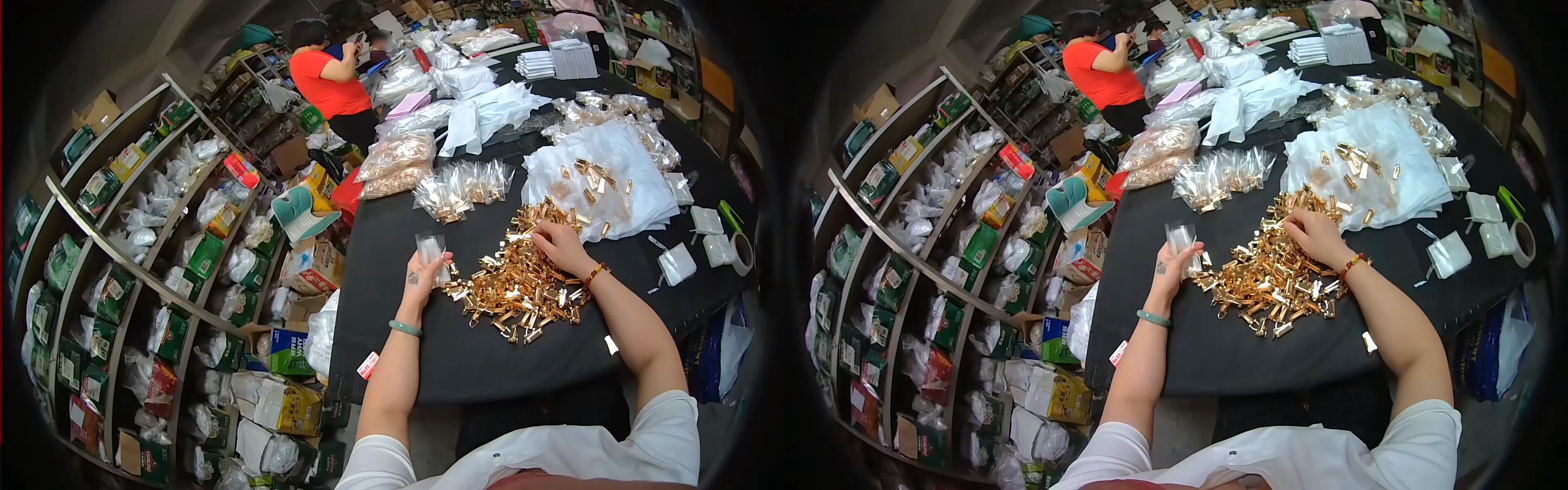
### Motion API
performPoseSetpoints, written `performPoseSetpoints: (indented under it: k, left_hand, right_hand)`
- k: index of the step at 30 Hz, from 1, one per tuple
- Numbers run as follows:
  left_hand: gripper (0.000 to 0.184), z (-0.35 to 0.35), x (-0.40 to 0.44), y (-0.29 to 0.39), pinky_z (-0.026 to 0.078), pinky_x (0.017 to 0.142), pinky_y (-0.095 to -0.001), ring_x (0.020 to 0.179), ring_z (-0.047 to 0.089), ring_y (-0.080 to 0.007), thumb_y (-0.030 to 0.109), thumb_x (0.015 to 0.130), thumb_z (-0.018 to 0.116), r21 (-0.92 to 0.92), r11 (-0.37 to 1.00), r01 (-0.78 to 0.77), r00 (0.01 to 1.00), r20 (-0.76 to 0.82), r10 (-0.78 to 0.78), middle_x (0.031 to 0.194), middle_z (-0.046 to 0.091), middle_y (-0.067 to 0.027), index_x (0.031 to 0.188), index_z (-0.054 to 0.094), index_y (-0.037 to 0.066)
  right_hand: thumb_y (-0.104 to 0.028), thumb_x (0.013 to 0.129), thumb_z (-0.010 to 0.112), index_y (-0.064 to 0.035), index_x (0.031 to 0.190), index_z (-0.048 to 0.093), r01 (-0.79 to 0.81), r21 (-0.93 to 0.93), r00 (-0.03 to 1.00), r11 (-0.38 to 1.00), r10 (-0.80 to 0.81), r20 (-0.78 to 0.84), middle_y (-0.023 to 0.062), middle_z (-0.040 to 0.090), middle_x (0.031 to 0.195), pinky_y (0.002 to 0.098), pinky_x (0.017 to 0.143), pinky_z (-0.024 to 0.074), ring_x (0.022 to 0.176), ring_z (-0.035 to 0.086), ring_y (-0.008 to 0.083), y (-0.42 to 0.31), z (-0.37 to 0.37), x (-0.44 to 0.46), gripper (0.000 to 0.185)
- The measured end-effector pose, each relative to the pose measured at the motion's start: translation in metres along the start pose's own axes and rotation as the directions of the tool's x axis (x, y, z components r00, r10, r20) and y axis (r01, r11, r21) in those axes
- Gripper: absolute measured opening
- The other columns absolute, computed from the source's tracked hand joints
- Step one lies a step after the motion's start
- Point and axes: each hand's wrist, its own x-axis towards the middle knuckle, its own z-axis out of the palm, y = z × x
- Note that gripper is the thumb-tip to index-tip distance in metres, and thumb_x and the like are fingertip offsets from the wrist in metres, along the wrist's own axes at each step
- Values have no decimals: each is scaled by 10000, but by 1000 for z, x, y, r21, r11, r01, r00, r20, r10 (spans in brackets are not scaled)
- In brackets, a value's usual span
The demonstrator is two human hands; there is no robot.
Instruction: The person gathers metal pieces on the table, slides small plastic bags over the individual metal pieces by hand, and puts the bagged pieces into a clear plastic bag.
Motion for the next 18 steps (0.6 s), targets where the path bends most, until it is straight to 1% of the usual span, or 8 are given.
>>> performPoseSetpoints:
  k: [2, 4, 6, 9, 10, 13, 15, 18]
  left_hand:
    - [288, 0, 1, 1, 522, 746, -285, 850, 639, -173, 73, 828, 582, 34, 999, 21, 1000, 10, -21, 994, 644, -148, 1086, 499, -24]
    - [295, -4, -2, 0, 523, 747, -287, 856, 639, -175, 70, 826, 580, 48, 998, 35, 999, 10, -35, 999, 643, -150, 1092, 496, -25]
    - [303, -6, -3, -1, 523, 755, -295, 868, 639, -184, 49, 817, 570, -9, 999, 31, 999, -11, -31, 1009, 640, -151, 1100, 494, -26]
    - [316, -4, -1, -2, 521, 770, -304, 884, 638, -193, 19, 805, 552, -59, 997, 52, 998, 22, -51, 1019, 636, -151, 1112, 490, -25]
    - [327, -4, -1, -2, 519, 781, -309, 895, 636, -199, 0, 797, 540, -72, 995, 69, 998, 9, -69, 1025, 634, -151, 1120, 487, -24]
    - [311, -4, 0, -1, 517, 780, -307, 896, 637, -207, 4, 812, 528, -68, 997, 38, 999, 1, -38, 1016, 638, -153, 1119, 489, -26]
    - [304, -3, -3, -1, 516, 779, -306, 896, 637, -211, 7, 819, 522, -55, 998, 26, 1000, -5, -27, 1012, 639, -154, 1119, 491, -26]
    - [339, -1, -4, 4, 514, 800, -315, 914, 630, -207, -27, 788, 513, -66, 996, 59, 998, -7, -60, 1033, 631, -147, 1126, 485, -17]
  right_hand:
    - [-206, 850, 574, -15, 817, 598, 14, -7, 1000, 1000, -14, -9, 96, 602, 653, 319, 563, 438, 587, 577, 201, 1, 0, 0, 195]
    - [-212, 849, 573, -19, 826, 603, -7, -9, 999, 1000, 7, 41, 100, 610, 674, 327, 578, 445, 607, 586, 217, 1, 0, 2, 196]
    - [-215, 848, 573, -22, 831, 606, -33, -24, 998, 999, 35, 49, 102, 614, 684, 331, 585, 449, 617, 591, 225, 2, -1, -1, 196]
    - [-260, 855, 560, -46, 852, 623, 45, -89, 999, 995, -42, 34, 115, 636, 747, 367, 631, 469, 697, 616, 273, 3, 0, -1, 223]
    - [-260, 855, 560, -46, 852, 623, 43, -112, 999, 993, -41, 24, 115, 636, 747, 367, 631, 469, 697, 616, 273, 3, -4, 0, 223]
    - [-261, 856, 557, -52, 860, 632, 13, -75, 997, 997, -7, 81, 113, 638, 762, 365, 648, 474, 716, 619, 273, 0, -3, 0, 222]
    - [-256, 854, 556, -51, 862, 629, 31, -81, 996, 996, -24, 83, 109, 637, 762, 362, 646, 471, 714, 617, 266, 2, -2, 0, 217]
    - [-245, 849, 554, -50, 867, 623, 57, -78, 996, 995, -51, 73, 99, 636, 763, 355, 643, 465, 710, 614, 252, 2, -2, -1, 208]
